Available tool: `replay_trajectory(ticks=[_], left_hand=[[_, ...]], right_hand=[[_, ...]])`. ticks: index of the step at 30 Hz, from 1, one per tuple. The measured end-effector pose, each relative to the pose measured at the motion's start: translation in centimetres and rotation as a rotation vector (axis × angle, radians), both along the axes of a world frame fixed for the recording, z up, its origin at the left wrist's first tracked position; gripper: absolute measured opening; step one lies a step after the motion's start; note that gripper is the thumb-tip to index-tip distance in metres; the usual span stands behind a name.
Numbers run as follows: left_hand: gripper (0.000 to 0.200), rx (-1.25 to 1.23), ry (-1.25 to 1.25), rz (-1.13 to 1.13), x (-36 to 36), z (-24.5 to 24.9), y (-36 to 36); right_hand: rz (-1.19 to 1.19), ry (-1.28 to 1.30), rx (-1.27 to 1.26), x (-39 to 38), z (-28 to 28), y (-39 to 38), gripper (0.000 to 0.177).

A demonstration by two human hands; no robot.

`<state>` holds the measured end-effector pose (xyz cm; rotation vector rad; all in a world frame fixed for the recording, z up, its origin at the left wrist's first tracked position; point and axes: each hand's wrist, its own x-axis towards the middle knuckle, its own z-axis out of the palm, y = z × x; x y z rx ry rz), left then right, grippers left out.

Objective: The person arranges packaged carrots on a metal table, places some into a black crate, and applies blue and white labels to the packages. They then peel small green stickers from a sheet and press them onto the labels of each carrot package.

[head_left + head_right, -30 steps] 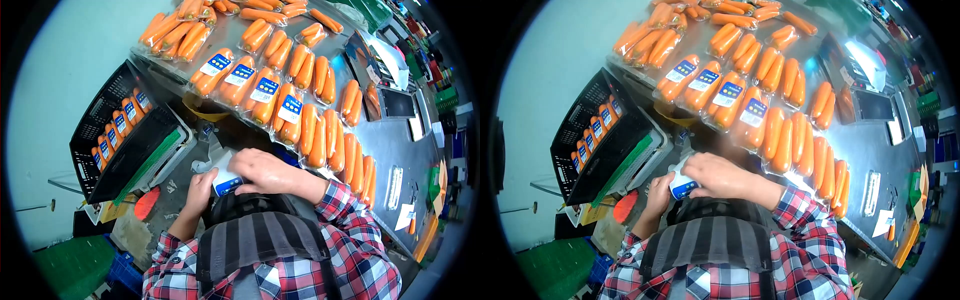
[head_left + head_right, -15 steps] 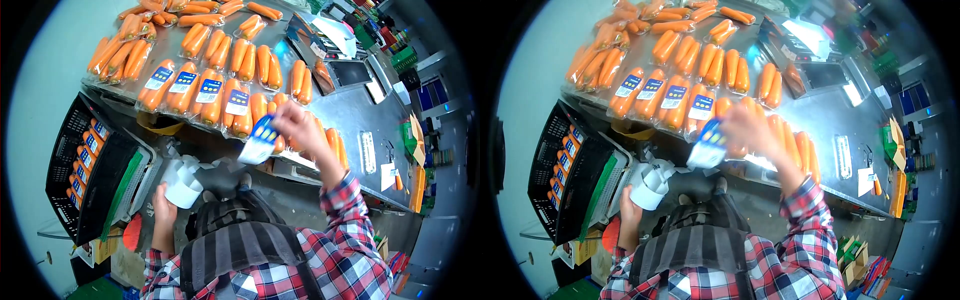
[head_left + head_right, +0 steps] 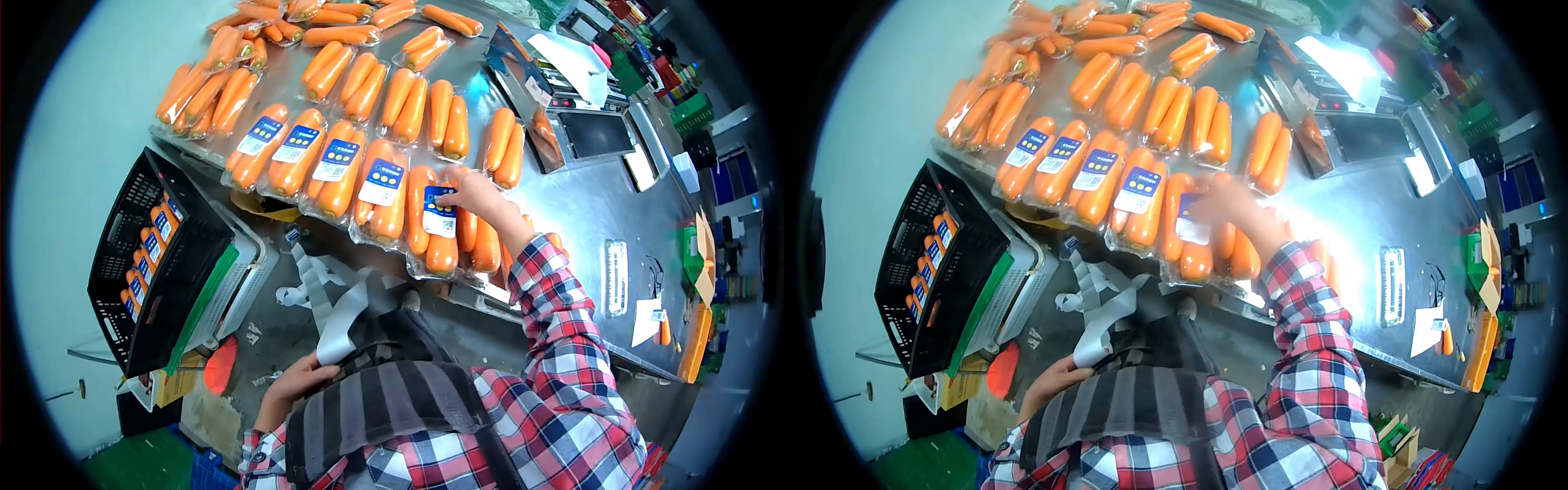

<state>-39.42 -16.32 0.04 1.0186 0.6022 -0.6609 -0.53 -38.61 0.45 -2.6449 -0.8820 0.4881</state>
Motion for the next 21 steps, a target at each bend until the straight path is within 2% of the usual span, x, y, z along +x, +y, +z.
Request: replay_trajectory(ticks=[2,3,5,7,9,11,12,14,15,17,19,21], left_hand=[[0.034,0.131,-0.004,0.032,-0.4,-3.1,0.1],[0.033,0.223,-0.006,0.047,-0.9,-4.9,0.5],[0.035,0.229,-0.072,0.267,0.6,-5.0,0.4],[0.039,0.191,-0.028,0.42,2.8,-2.0,-0.2],[0.039,0.194,-0.061,0.37,3.8,0.2,0.2],[0.04,0.145,-0.113,0.384,4.4,0.9,-0.4],[0.034,0.133,-0.132,0.393,4.6,1.3,-0.6],[0.031,0.372,-0.172,0.319,4.8,3.5,-1.1],[0.029,0.487,-0.199,0.278,5.0,4.0,-1.5],[0.027,0.544,-0.287,0.052,4.5,2.3,-1.3],[0.025,0.435,-0.321,0.156,4.7,2.2,-2.3],[0.021,0.434,-0.312,0.082,4.8,1.4,-2.4]], right_hand=[[-0.169,0.019,-0.22,-1.7,4.3,1.5,0.07],[-0.145,-0.082,-0.128,-2.1,3.8,1.2,0.056],[-0.043,-0.257,0.048,-3.9,2.7,1.1,0.046],[0.138,0.093,0.274,-8.3,5.5,2.9,0.035],[0.483,-0.03,0.46,-13.0,5.3,4.3,0.032],[0.633,0.127,0.562,-16.7,6.1,5.8,0.034],[0.709,0.138,0.525,-17.8,6.1,6.3,0.034],[0.836,0.107,0.499,-19.2,5.2,6.7,0.032],[0.842,0.131,0.462,-19.5,5.0,6.7,0.033],[0.819,0.118,0.46,-20.0,5.6,6.2,0.036],[0.732,0.299,0.481,-20.5,5.9,5.4,0.039],[0.719,0.239,0.488,-20.3,5.7,4.8,0.03]])
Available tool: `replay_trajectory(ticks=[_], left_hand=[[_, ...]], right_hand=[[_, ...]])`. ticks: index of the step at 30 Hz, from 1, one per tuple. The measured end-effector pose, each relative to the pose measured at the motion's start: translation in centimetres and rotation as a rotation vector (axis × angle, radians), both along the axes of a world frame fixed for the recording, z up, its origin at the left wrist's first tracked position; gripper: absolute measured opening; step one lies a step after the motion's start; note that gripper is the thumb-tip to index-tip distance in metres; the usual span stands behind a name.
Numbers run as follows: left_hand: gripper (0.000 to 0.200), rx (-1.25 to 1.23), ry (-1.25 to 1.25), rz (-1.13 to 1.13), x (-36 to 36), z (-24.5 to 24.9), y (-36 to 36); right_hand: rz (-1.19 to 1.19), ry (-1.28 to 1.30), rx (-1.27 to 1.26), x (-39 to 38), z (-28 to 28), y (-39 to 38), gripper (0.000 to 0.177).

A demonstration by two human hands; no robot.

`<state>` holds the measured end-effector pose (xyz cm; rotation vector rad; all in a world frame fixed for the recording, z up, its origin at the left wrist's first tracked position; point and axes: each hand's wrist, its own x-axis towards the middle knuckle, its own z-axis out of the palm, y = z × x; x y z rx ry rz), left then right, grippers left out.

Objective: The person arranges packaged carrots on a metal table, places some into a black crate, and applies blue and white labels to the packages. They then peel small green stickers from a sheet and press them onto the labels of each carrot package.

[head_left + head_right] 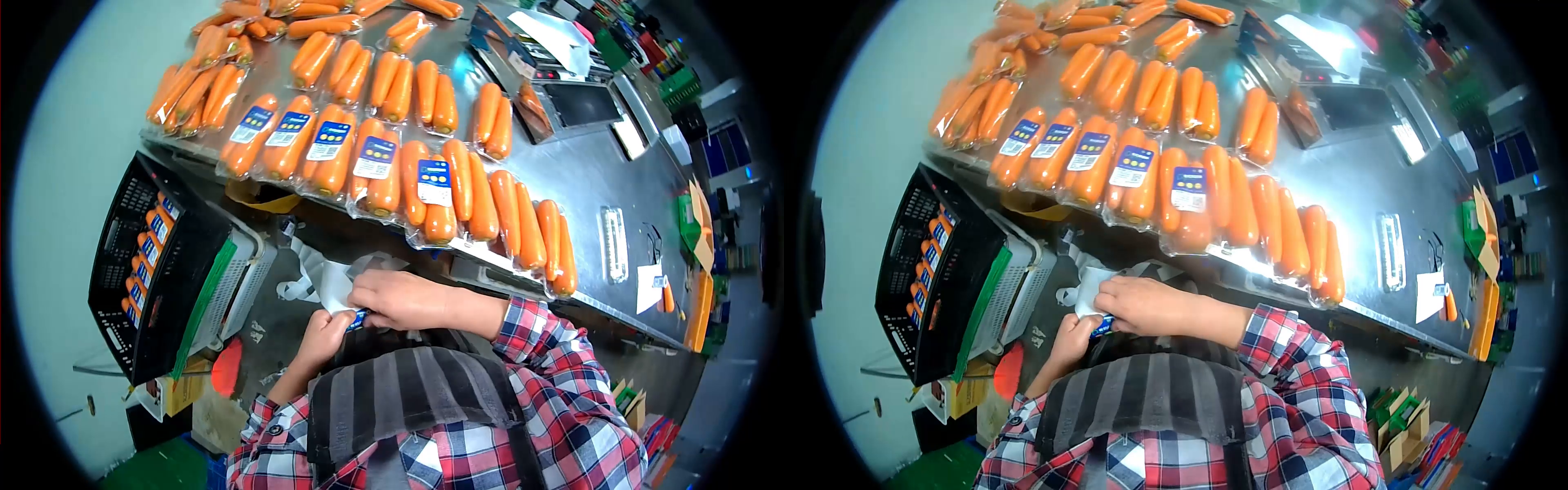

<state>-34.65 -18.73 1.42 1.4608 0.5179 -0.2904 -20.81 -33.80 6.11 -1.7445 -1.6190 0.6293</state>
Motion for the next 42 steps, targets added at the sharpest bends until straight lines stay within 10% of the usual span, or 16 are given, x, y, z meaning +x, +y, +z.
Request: replay_trajectory(ticks=[4,9,13,16,18,19,22,29,32,34,38,42], left_hand=[[0.017,0.643,-0.529,-0.225,0.5,-1.8,0.4],[0.019,-0.591,0.24,0.493,3.3,-3.8,-1.5],[0.038,-0.638,0.035,0.676,2.9,-8.4,0.5],[0.039,-0.699,0.044,0.369,3.0,-2.9,-1.4],[0.038,-0.316,0.249,0.247,2.8,0.3,-3.3],[0.04,-0.649,0.257,0.148,2.7,1.1,-3.7],[0.046,-0.471,0.257,-0.141,0.9,1.9,-3.4],[0.037,-0.476,0.438,-0.033,-3.2,-1.3,-1.0],[0.029,-0.052,0.364,-0.038,-3.6,-4.6,-0.2],[0.035,-0.203,0.293,0.16,-2.1,-4.0,-0.4],[0.034,-0.208,0.163,0.218,0.5,-0.9,-0.6],[0.028,-0.042,-0.075,0.121,0.6,-0.9,-0.3]], right_hand=[[0.014,-0.341,0.191,-0.1,-0.5,-1.4,0.015],[0.031,-0.297,0.363,-0.1,-0.1,-4.3,0.01],[-0.51,-0.101,0.29,6.3,1.4,-10.4,0.012],[-0.876,0.599,0.016,14.9,2.4,-14.9,0.011],[-0.772,0.662,-0.06,19.8,0.6,-16.8,0.013],[-0.758,0.638,-0.14,21.2,0.0,-17.0,0.014],[-0.672,0.636,-0.366,24.7,-4.3,-16.8,0.017],[-0.825,-0.249,-0.341,23.5,-8.6,-14.3,0.039],[-0.887,-0.398,-0.244,20.9,-5.8,-12.7,0.039],[-0.777,-0.149,-0.426,15.3,-0.3,-8.7,0.037],[-0.162,-0.035,0.181,5.5,-0.5,-3.2,0.036],[0.146,-0.177,0.185,2.1,-1.6,-0.8,0.019]])
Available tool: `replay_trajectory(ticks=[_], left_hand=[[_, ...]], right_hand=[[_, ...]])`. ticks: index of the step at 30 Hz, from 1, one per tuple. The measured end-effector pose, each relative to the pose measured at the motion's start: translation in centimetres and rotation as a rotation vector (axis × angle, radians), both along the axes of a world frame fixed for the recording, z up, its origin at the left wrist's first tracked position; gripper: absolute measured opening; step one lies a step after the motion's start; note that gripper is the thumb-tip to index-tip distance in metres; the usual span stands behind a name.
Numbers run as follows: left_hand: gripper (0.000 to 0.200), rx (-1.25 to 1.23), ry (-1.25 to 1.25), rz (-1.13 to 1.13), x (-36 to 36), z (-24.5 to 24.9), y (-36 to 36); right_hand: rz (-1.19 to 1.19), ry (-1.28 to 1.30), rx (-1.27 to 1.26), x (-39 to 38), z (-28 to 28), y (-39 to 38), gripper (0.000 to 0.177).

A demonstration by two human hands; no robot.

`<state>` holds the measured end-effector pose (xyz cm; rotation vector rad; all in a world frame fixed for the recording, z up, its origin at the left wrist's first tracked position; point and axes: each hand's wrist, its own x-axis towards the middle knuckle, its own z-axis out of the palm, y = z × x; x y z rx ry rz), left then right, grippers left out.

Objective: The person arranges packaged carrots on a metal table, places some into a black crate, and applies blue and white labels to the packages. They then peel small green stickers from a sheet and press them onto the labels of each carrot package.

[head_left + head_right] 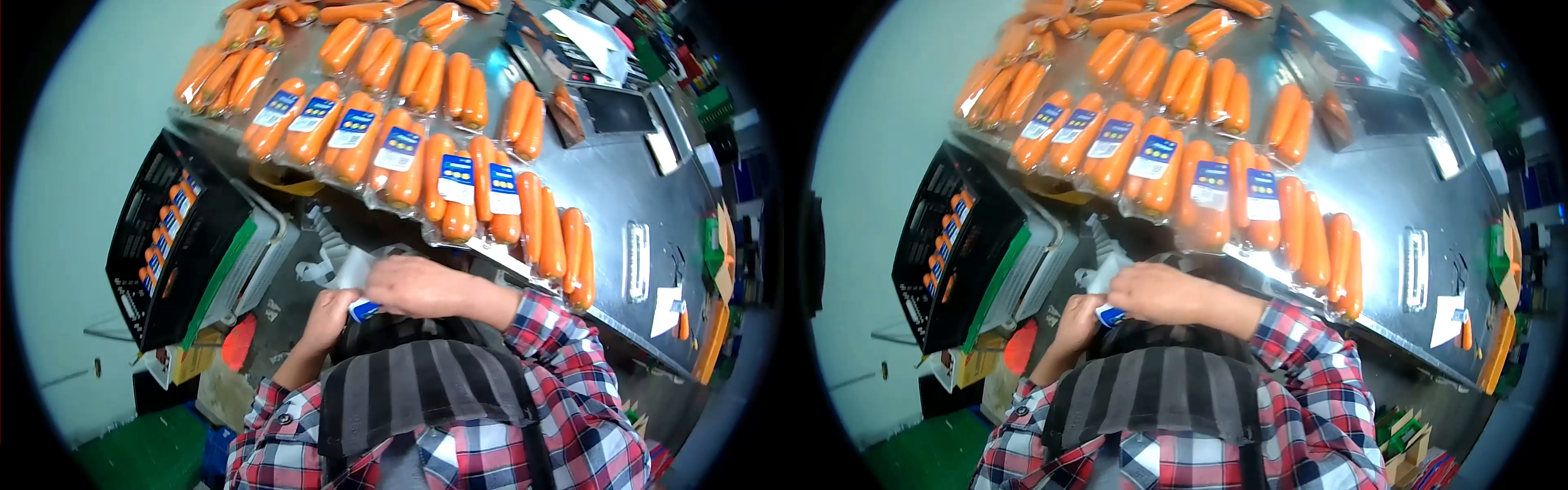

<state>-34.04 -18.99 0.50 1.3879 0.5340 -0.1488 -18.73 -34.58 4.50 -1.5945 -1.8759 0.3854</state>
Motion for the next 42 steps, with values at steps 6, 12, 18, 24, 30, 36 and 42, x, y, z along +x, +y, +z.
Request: replay_trajectory(ticks=[6,12,18,24,30,36,42], left_hand=[[0.026,-0.14,0.084,0.213,1.8,-2.6,-1.0],[0.036,-0.498,0.071,0.497,2.0,-4.3,0.9],[0.036,-0.237,0.506,0.062,1.7,0.2,-2.7],[0.041,-0.357,0.424,-0.388,1.2,2.6,-2.9],[0.036,0.139,0.493,-0.379,-1.4,-4.0,-0.1],[0.034,-0.186,0.228,0.126,0.7,-1.8,-0.6],[0.032,0.213,0.035,0.02,0.8,0.5,-0.4]], right_hand=[[-0.135,-0.069,0.261,-0.1,1.1,-3.7,0.015],[-0.959,0.91,-0.117,10.4,6.5,-16.3,0.013],[-0.918,0.727,-0.7,18.6,3.4,-23.7,0.022],[-1.111,0.185,-0.843,17.1,-2.0,-23.0,0.051],[-1.121,0.046,-0.627,12.9,1.7,-17.0,0.052],[-0.235,0.105,0.014,1.2,0.8,-3.1,0.039],[-0.024,-0.131,0.258,-1.1,-0.5,-0.2,0.012]])
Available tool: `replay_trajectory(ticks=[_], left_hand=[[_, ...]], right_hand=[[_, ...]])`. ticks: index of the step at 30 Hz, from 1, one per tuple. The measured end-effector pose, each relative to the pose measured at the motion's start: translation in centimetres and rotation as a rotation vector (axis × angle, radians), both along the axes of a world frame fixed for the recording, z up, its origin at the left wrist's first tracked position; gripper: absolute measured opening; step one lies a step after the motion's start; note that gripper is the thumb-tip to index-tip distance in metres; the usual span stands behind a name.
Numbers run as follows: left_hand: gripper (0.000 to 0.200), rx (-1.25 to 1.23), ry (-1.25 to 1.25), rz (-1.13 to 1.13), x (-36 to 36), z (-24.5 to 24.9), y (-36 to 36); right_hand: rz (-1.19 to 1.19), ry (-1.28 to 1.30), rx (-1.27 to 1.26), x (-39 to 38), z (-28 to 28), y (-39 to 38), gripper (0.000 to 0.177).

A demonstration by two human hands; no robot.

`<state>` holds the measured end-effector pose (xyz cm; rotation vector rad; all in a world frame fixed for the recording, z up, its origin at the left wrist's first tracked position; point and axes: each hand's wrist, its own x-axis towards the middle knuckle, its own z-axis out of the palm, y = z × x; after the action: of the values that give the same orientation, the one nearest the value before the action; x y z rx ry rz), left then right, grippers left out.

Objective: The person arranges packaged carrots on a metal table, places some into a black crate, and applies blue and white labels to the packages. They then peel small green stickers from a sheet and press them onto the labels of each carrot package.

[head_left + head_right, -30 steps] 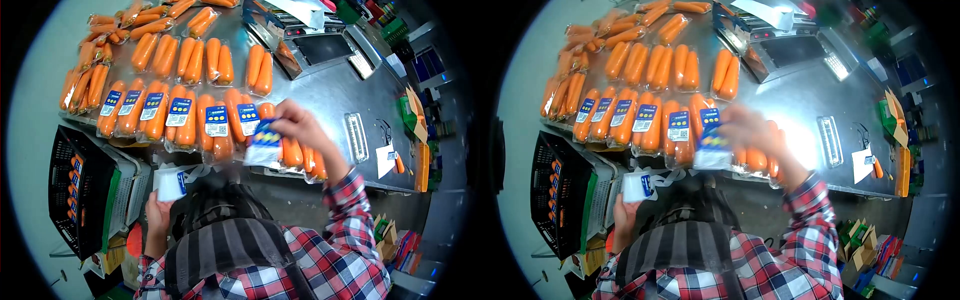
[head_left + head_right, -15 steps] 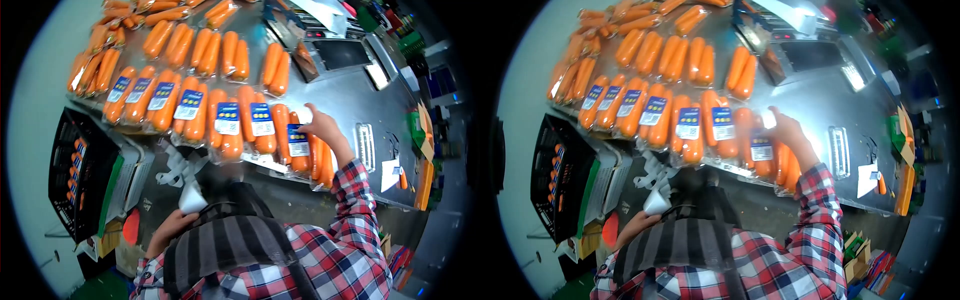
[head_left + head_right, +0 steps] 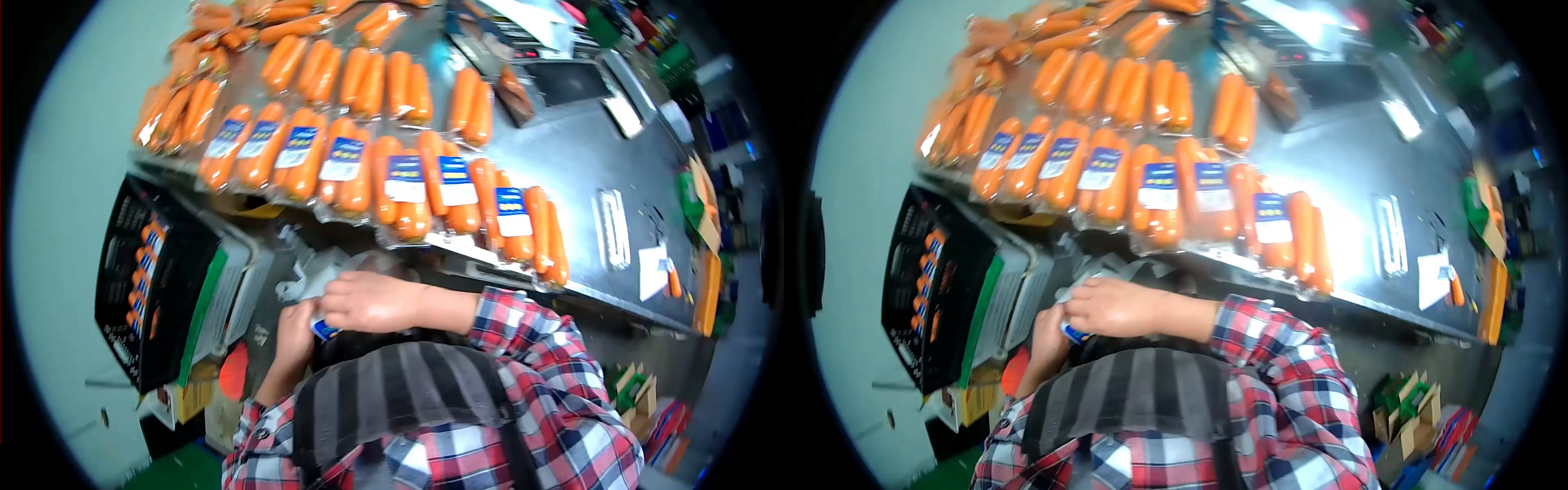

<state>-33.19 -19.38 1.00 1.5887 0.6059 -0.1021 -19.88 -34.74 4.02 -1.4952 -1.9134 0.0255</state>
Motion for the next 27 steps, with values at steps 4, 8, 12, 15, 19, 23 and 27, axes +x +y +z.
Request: replay_trajectory(ticks=[4,8,12,15,19,23,27], left_hand=[[0.035,-0.693,0.007,0.475,0.3,-6.7,1.4],[0.038,-0.694,-0.013,0.594,-1.1,-9.6,4.4],[0.035,-0.566,0.05,0.326,1.2,-2.3,0.1],[0.037,-0.379,0.287,0.047,1.8,0.0,-1.6],[0.045,-0.555,0.373,-0.189,2.4,2.3,-2.8],[0.05,-0.509,0.375,-0.427,1.7,1.6,-2.0],[0.034,-0.486,0.484,-0.418,-1.8,-4.1,1.6]], right_hand=[[-0.154,0.083,0.071,1.5,3.4,-4.6,0.009],[-0.82,0.557,-0.329,8.3,6.6,-16.5,0.009],[-0.963,1.002,-0.567,14.7,9.2,-27.9,0.02],[-1.077,0.971,-0.902,16.6,6.5,-32.7,0.026],[-1.097,1.011,-0.937,16.3,0.3,-34.2,0.025],[-1.266,0.496,-1.063,15.0,-0.9,-33.3,0.049],[-1.47,0.142,-0.869,14.1,0.5,-29.8,0.064]])
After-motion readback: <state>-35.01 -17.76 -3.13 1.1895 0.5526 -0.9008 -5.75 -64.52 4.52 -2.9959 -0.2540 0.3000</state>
